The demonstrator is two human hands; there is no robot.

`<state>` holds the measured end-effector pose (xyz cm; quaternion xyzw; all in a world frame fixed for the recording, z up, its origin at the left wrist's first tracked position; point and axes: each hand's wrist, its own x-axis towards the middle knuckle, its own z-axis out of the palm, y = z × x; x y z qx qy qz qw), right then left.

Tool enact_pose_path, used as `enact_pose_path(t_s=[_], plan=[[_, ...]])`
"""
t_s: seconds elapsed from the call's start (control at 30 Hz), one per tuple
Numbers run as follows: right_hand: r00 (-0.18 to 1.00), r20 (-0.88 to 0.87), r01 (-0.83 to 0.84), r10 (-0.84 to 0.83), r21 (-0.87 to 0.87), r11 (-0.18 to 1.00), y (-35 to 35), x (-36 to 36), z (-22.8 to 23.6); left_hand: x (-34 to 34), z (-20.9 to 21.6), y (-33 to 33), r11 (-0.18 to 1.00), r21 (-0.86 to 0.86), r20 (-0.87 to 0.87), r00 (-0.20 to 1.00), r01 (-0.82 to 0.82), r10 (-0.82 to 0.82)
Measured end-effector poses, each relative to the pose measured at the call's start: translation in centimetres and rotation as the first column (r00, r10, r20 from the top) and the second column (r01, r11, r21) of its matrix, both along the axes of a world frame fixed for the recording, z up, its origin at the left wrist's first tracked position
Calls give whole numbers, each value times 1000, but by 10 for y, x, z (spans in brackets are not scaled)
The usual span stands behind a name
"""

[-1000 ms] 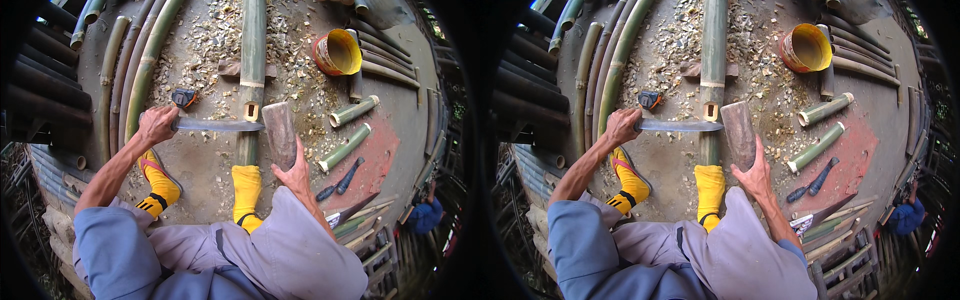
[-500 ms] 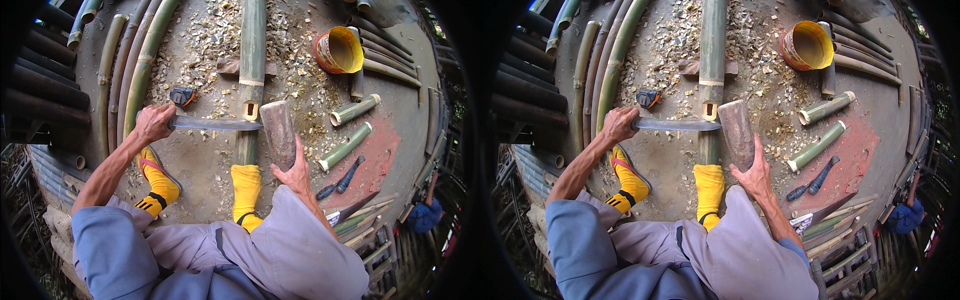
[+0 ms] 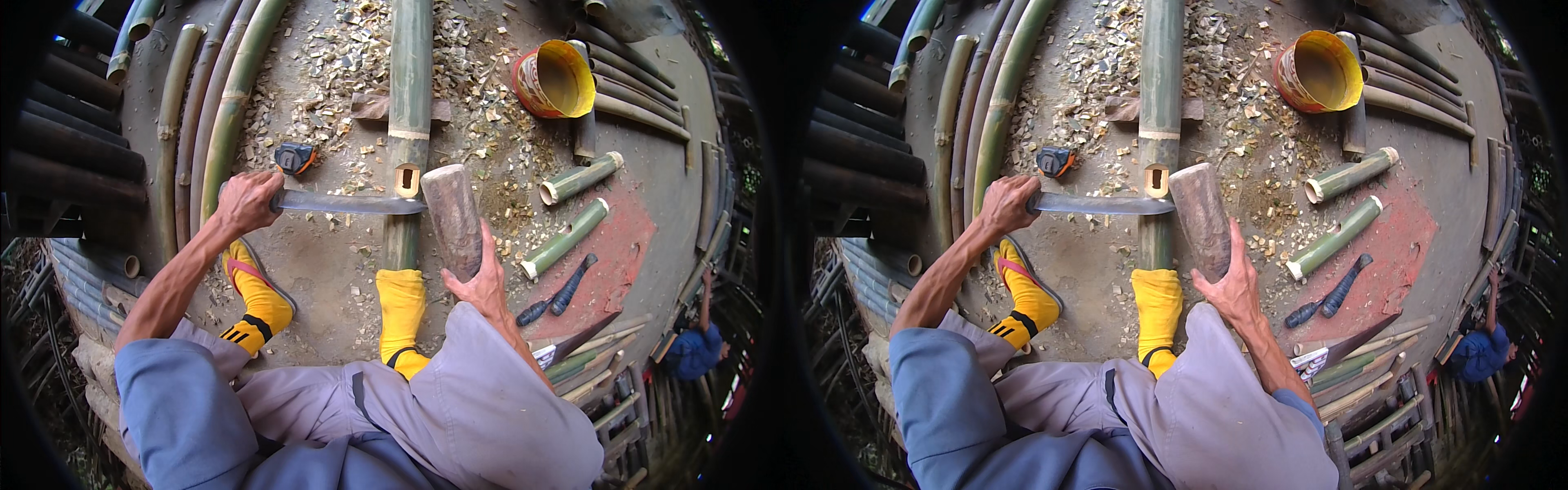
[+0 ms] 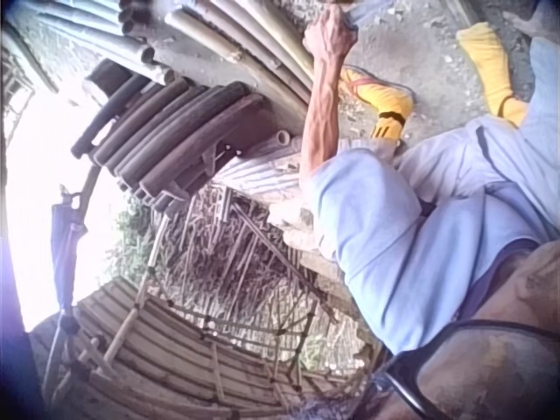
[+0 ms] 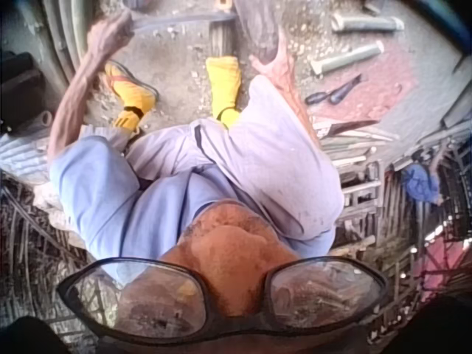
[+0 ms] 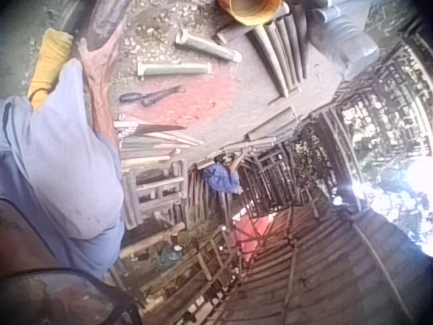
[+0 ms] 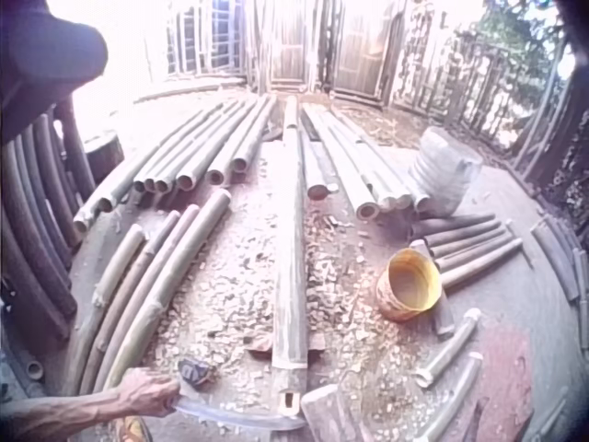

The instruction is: The person carves a hole into a bamboo pole using a knife and a wooden mallet, then smooths the interior of the hole with the knife.

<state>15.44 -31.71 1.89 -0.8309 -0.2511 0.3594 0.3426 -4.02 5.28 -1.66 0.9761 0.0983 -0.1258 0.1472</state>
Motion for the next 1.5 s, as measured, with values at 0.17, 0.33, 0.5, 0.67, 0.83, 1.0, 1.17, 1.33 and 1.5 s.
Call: enact_pose_path(t_s=[0.17,0.33,0.5,0.67,0.83,1.0,1.17,1.33,1.5], plan=[[1000,-12,8,-8,-6,1000,-1,-1,-1,1,0,0,1000,8,3,1000,0,0],[1000,28,-11,10,15,1000,-3,-1,-5,0,-2,1,1000,13,-5,1000,5,-5],[998,63,-23,22,15,1000,-1,0,-1,2,-2,1,1000,14,1,1000,15,-15],[996,80,-29,26,26,999,-2,1,-3,2,-3,2,1000,-12,8,1000,12,-12],[998,67,-18,18,6,1000,-1,0,0,2,-4,3,1000,-24,17,1000,18,-18],[997,71,-28,27,11,1000,-2,0,-3,3,-3,2,1000,-23,-2,1000,19,-19],[995,92,-40,38,22,999,-4,1,-5,3,-3,3,1000,-28,-4,1000,7,-7],[992,116,-58,56,13,998,-4,1,-5,3,-2,4,999,-1,0,999,39,-39],[991,120,-60,58,17,998,-5,2,-7,4,-3,4,999,-4,-7,999,42,-42]])
